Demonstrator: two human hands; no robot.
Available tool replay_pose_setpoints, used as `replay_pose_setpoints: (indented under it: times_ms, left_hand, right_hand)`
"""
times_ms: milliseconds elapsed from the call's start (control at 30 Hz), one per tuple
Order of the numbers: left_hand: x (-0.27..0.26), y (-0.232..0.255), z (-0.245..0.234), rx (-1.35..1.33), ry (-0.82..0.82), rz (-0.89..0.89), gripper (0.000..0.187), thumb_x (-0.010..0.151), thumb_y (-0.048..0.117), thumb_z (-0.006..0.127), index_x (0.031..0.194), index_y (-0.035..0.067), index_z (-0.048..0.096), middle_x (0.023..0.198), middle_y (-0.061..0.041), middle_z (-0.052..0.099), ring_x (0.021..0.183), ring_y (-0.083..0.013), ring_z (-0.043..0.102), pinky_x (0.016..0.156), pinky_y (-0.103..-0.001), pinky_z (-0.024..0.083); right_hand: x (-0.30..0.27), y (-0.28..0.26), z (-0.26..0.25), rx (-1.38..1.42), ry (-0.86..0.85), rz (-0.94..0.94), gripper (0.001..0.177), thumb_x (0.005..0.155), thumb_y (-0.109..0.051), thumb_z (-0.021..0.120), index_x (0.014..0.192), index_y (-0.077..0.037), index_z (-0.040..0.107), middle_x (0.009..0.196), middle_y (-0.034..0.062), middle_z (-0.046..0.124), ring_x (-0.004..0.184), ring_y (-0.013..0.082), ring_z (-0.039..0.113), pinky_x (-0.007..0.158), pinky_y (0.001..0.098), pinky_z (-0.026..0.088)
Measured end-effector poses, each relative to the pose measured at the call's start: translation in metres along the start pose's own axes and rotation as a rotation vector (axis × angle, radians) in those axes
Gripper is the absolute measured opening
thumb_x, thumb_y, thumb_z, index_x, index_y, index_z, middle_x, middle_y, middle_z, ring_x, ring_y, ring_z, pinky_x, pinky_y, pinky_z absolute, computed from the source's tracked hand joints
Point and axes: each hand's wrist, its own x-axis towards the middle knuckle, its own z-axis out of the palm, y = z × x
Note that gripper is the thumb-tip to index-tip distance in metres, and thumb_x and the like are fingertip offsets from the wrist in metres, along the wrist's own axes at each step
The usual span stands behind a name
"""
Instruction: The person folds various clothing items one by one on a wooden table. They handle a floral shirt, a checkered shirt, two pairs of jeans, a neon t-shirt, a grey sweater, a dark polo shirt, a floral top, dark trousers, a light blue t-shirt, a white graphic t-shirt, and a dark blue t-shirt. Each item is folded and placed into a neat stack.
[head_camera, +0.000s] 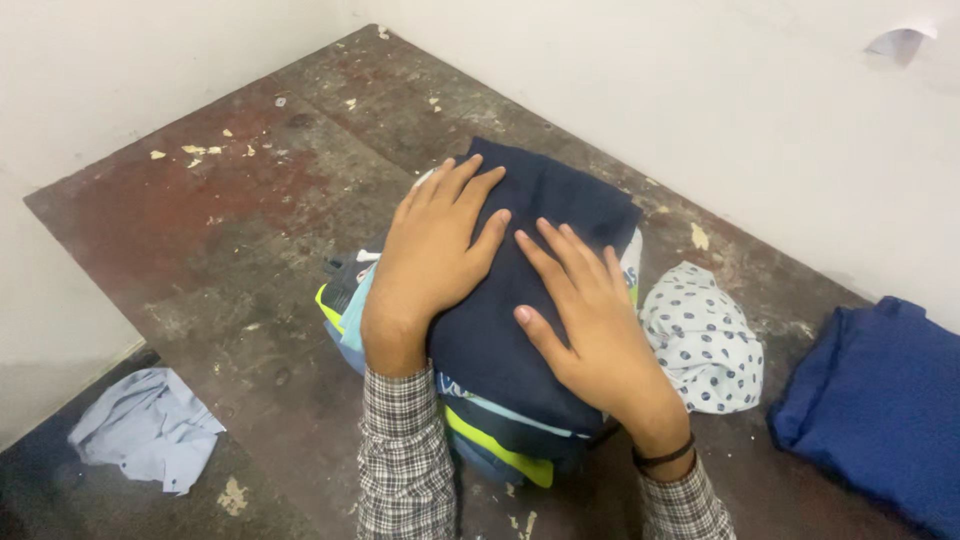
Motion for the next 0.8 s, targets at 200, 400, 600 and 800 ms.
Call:
replay_pose_setpoints:
  times_ms: [200,400,600,800]
  left_hand:
    - [-0.003,0.015,-0.024,-0.049,-0.022,-0.016,0.049,0.099,0.03,0.059,0.143,0.009,0.056,0.153,-0.015,0.051,0.147,-0.0364,0.039,0.12,-0.054,0.025]
    - [-0.005,0.029,-0.026,-0.01,0.054,0.054,0.055,0.098,0.031,0.06,0.147,0.007,0.053,0.155,-0.016,0.049,0.147,-0.0365,0.039,0.119,-0.06,0.023]
    - [0.002,0.019,-0.004,0.065,-0.02,0.027,0.051,0.096,0.036,0.061,0.14,0.01,0.06,0.148,-0.014,0.055,0.142,-0.0334,0.045,0.115,-0.058,0.028]
    - [0.0,0.017,-0.005,0.031,0.002,0.069,0.048,0.096,0.035,0.063,0.138,0.01,0.061,0.145,-0.014,0.058,0.14,-0.0352,0.047,0.114,-0.056,0.03]
  right_hand:
    - [-0.005,-0.007,-0.007,-0.013,0.062,0.03,0.064,0.1,-0.042,0.055,0.155,-0.013,0.042,0.163,0.015,0.037,0.152,0.0375,0.031,0.121,0.0632,0.017]
    - [-0.005,0.0,0.0,-0.015,0.026,0.017,0.064,0.101,-0.045,0.053,0.155,-0.012,0.043,0.162,0.0156,0.038,0.152,0.0373,0.032,0.121,0.0619,0.017]
    - [-0.009,0.005,0.004,0.011,0.084,0.009,0.06,0.102,-0.041,0.052,0.154,-0.011,0.045,0.162,0.0153,0.04,0.152,0.0372,0.033,0.123,0.0607,0.018]
    - [-0.028,-0.004,0.005,0.123,0.2,0.066,0.047,0.103,-0.03,0.055,0.146,-0.01,0.055,0.157,0.0137,0.051,0.151,0.0358,0.041,0.126,0.0551,0.023]
